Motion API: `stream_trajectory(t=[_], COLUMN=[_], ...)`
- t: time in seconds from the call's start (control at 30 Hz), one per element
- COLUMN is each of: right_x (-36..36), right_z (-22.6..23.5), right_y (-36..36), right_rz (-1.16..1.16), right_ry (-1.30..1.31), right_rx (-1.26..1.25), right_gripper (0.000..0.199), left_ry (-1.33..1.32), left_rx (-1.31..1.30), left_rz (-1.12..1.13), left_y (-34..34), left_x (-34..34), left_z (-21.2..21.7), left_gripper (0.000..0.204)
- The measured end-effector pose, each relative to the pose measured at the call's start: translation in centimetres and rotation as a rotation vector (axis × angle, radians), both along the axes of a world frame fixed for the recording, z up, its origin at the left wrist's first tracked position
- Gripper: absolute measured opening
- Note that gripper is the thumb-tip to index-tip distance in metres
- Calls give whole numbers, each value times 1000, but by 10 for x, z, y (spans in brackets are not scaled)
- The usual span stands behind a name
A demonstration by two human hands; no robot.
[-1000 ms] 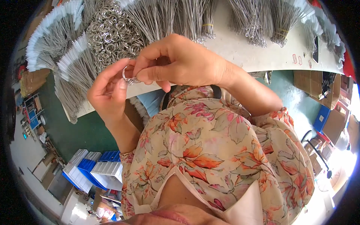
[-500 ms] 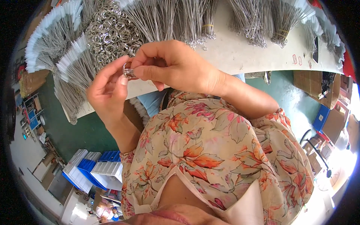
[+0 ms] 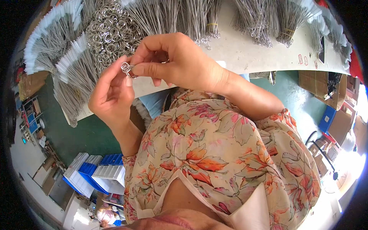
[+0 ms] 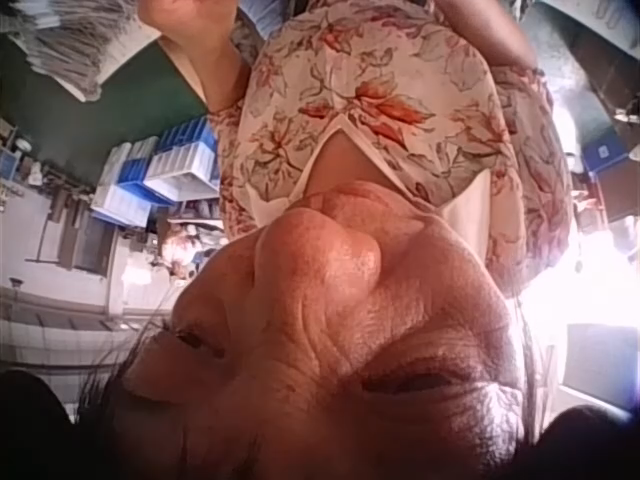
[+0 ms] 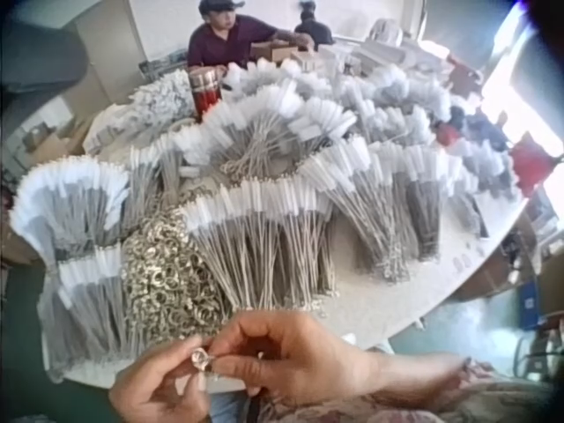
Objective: Attaching metal rings to the handles of small white brushes.
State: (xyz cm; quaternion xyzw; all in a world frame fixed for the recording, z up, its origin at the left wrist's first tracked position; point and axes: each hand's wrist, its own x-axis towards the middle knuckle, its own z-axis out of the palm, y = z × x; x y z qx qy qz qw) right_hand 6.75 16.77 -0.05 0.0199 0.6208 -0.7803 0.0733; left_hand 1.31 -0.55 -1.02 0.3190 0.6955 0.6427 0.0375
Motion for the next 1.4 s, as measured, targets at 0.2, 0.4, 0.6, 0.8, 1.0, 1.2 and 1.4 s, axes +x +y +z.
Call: stream_trajectory(t=[0.2, 0.4, 0.6, 0.8, 1.0, 1.2, 1.4], right_x=[-7, -10, 5, 26, -22, -98, -99], right_z=[5, 6, -25, -99, -64, -41, -49], right_y=[13, 21, 7, -7, 34, 62, 66], right_rz=[154, 299, 71, -41, -389, -299, -434], right_ry=[-122, -118, 11, 866, 603, 61, 44], right_rx=[-15, 75, 271, 1179, 1022, 1498, 928], right_gripper=[15, 12, 7, 22, 11, 30, 21], left_ry=[182, 181, -250, 373, 191, 285, 347], left_rx=[-2, -3, -124, -1064, -1085, -1396, -1190], left_rz=[-7, -86, -140, 751, 674, 785, 861], left_y=[2, -1, -9, -95, -107, -81, -87], left_x=[-2, -10, -25, -146, -143, -133, -121], left_z=[-2, -3, -5, -45, -49, -31, -11], left_gripper=[31, 30, 33, 34, 26, 22, 19])
